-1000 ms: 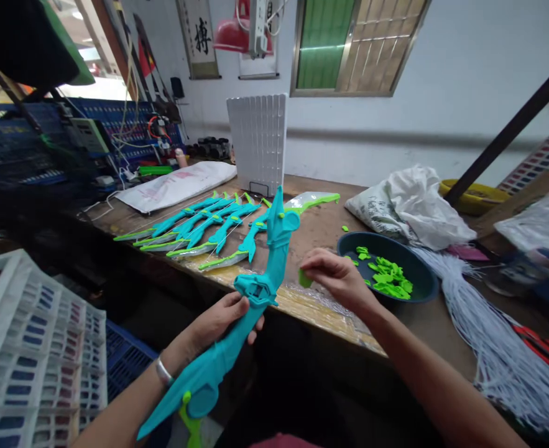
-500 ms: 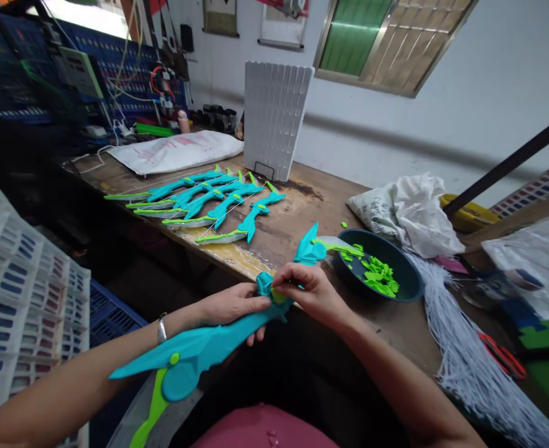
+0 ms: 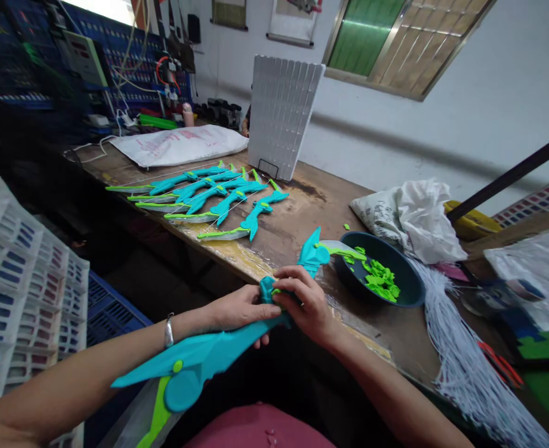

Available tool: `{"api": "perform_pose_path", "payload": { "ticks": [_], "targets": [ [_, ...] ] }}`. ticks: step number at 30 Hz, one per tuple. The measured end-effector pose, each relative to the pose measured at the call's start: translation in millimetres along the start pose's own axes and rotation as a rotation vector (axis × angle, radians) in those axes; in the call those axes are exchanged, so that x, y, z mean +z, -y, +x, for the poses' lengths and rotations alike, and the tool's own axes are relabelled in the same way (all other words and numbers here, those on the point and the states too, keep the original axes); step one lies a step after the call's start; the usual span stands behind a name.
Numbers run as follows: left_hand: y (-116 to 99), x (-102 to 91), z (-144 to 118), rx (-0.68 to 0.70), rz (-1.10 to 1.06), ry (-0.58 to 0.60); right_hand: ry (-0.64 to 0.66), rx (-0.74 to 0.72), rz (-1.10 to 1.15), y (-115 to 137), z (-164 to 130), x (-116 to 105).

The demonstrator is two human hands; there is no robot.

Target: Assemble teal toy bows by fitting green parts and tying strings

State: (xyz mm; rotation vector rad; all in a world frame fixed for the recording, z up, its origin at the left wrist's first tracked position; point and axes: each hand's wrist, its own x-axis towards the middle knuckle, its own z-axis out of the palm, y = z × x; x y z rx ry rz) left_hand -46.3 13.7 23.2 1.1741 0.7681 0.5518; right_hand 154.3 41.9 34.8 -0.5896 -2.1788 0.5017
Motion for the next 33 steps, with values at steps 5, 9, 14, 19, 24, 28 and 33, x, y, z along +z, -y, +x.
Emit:
{"api": "perform_pose_path", "payload": {
  "ticks": [5, 9, 14, 19, 24, 28, 33],
  "targets": [
    [1, 10.0, -1, 0.008, 0.148, -0.146, 0.234, -0.008, -0.102, 1, 4, -16],
    [8, 12.6, 1, 0.095, 0.412, -0.162, 0.633, 0.059, -0.167, 5, 17, -33],
    [28, 14.6, 4, 0.142, 0.576, -0.171, 0.696, 0.06, -0.236, 4, 10, -19],
    [47, 14.0, 1, 0.145, 0.651, -0.221, 0.716, -0.031, -0.382, 5, -1, 4],
    [52, -1.1, 2, 0.207, 0.817, -0.146, 0.808, -0.05, -0.458, 3, -2, 14],
    [51, -13.2, 4, 0.188, 0.916, -0.17, 0.788, 0.06, -0.477, 0, -4, 23],
    [53, -5.7, -2, 0.148, 0.948, -0.207, 0.745, 0.181, -0.43, 4, -3, 17]
  ]
}}
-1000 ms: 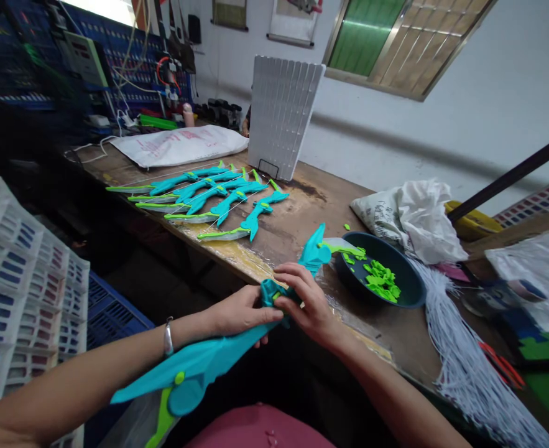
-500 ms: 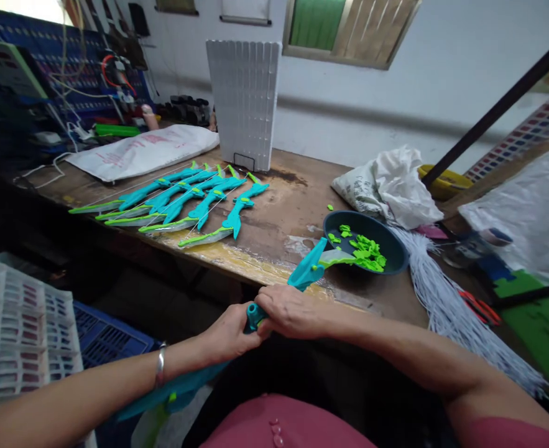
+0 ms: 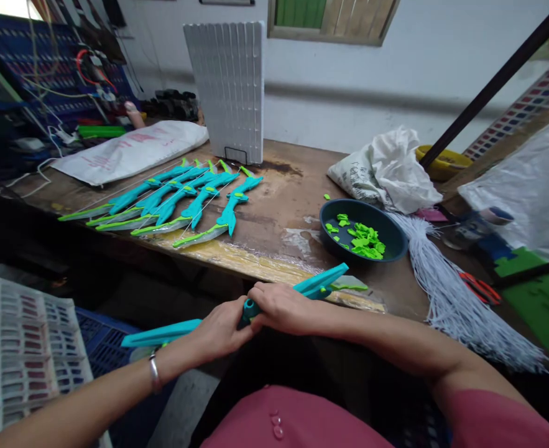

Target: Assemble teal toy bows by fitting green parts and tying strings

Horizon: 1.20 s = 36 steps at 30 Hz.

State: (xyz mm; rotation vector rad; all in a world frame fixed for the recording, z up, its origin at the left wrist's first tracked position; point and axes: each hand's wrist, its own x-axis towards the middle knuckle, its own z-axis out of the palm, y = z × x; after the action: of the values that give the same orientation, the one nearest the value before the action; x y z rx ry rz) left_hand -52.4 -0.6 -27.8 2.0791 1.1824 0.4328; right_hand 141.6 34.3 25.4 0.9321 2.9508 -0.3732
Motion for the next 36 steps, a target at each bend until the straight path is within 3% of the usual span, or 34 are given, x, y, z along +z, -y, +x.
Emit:
{"api": "perform_pose_path", "payload": {
  "ticks": [4, 8, 14, 18, 22, 24, 27, 29, 31, 33, 36],
  "targets": [
    [-8, 8.2, -3, -0.036, 0.103, 0.078, 0.062, -0.011, 0.216, -2, -9, -1],
    [-7, 19.7, 4, -0.12, 0.27, 0.159, 0.059, 0.079, 0.282, -4, -15, 22],
    [0, 36.2, 14, -0.163, 0.269, 0.244, 0.068, 0.191, 0.411, -8, -18, 55],
    [6, 30.0, 23, -0.174, 0.23, 0.313, 0.04, 0.268, 0.591, -16, -17, 61],
    [5, 6.8, 31, -0.129, 0.147, 0.446, 0.068, 0.351, 0.861, -23, -18, 69],
    [0, -8.3, 28, -0.092, 0.168, 0.369, 0.098, 0.405, 0.999, -24, -21, 76],
    [-5, -25.9, 9, -0.061, 0.151, 0.053, 0.089, 0.494, 1.166, -25, -25, 87],
    [-2, -27.1, -11, -0.151, 0.054, -0.149, 0.047, 0.541, 1.245, -24, -28, 91],
    [7, -15.6, -31, -0.331, -0.046, -0.25, 0.007, 0.574, 1.309, -23, -29, 93],
    [16, 8.0, -47, -0.485, -0.219, -0.243, -0.021, 0.596, 1.358, -20, -30, 92],
    [17, 51.3, -55, -0.467, -0.728, -0.186, -0.044, 0.62, 1.396, -16, -30, 89]
  ]
}}
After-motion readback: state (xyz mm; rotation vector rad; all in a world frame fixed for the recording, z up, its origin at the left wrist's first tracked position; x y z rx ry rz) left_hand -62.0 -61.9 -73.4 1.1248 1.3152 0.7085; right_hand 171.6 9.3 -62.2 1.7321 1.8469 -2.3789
